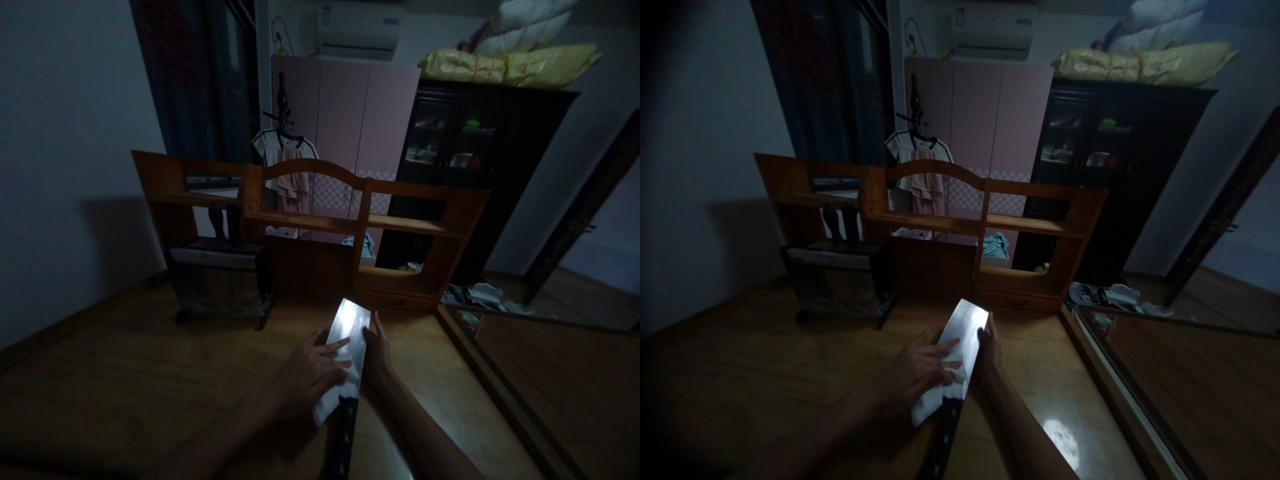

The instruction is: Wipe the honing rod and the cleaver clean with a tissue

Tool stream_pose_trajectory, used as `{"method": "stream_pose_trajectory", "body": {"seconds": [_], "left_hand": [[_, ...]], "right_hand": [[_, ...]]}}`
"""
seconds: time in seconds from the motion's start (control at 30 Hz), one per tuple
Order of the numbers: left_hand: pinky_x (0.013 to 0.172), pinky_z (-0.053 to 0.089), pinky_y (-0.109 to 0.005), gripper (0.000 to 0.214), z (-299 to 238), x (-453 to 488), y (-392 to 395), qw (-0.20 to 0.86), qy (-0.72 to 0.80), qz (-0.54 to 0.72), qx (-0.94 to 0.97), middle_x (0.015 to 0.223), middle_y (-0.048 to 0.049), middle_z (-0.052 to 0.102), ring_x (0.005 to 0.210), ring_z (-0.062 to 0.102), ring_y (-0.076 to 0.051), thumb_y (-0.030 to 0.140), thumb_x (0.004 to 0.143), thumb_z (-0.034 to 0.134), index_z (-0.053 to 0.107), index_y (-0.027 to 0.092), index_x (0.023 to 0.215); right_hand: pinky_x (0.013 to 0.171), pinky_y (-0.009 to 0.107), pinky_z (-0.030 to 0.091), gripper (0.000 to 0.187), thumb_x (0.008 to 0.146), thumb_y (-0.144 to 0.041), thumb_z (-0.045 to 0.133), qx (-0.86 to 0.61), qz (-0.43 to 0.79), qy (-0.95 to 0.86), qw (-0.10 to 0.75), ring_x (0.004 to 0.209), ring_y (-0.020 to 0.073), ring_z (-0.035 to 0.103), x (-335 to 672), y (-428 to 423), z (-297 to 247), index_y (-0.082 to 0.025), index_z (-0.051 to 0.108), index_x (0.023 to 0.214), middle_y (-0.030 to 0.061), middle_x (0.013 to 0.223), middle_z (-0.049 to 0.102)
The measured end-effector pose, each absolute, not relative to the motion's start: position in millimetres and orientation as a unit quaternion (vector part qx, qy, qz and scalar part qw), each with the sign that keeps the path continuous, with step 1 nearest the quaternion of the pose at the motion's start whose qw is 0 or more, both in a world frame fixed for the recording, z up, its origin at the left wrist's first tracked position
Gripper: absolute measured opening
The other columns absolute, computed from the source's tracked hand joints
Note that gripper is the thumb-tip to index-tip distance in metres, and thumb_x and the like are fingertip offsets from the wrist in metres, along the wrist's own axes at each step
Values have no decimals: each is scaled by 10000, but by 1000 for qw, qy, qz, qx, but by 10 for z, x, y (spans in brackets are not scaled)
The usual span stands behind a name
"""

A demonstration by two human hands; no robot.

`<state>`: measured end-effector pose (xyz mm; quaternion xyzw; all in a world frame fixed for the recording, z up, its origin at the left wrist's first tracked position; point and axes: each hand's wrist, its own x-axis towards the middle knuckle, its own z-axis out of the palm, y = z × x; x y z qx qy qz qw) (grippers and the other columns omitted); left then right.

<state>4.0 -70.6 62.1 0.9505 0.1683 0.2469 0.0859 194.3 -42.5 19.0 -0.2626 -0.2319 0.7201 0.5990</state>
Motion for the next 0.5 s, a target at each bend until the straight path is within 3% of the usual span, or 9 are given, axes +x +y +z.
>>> {"method": "stream_pose_trajectory", "body": {"seconds": [0.13,0.4,0.5], "left_hand": [[1175,-3,-458,426,588,-33,-583,85,171,258,947,1188,18,652,1342,361,-154,229,1001,264,689,253,990],[1181,18,-408,437,559,171,-604,89,172,250,949,1142,15,677,1327,382,-113,226,1004,249,685,255,990],[1177,-20,-421,423,538,282,-581,82,154,253,952,1138,15,679,1329,379,-126,215,1000,251,669,250,1051]], "right_hand": [[724,373,541,481,800,-571,553,-276,700,-241,614,711,254,701,1938,-411,183,-135,688,949,92,804,742],[704,357,555,558,790,-627,536,-284,683,-258,622,772,257,703,1957,-386,153,-127,689,985,103,875,742],[680,342,562,501,773,-592,579,-285,673,-270,627,751,243,702,1976,-349,136,-148,700,972,85,868,744]]}}
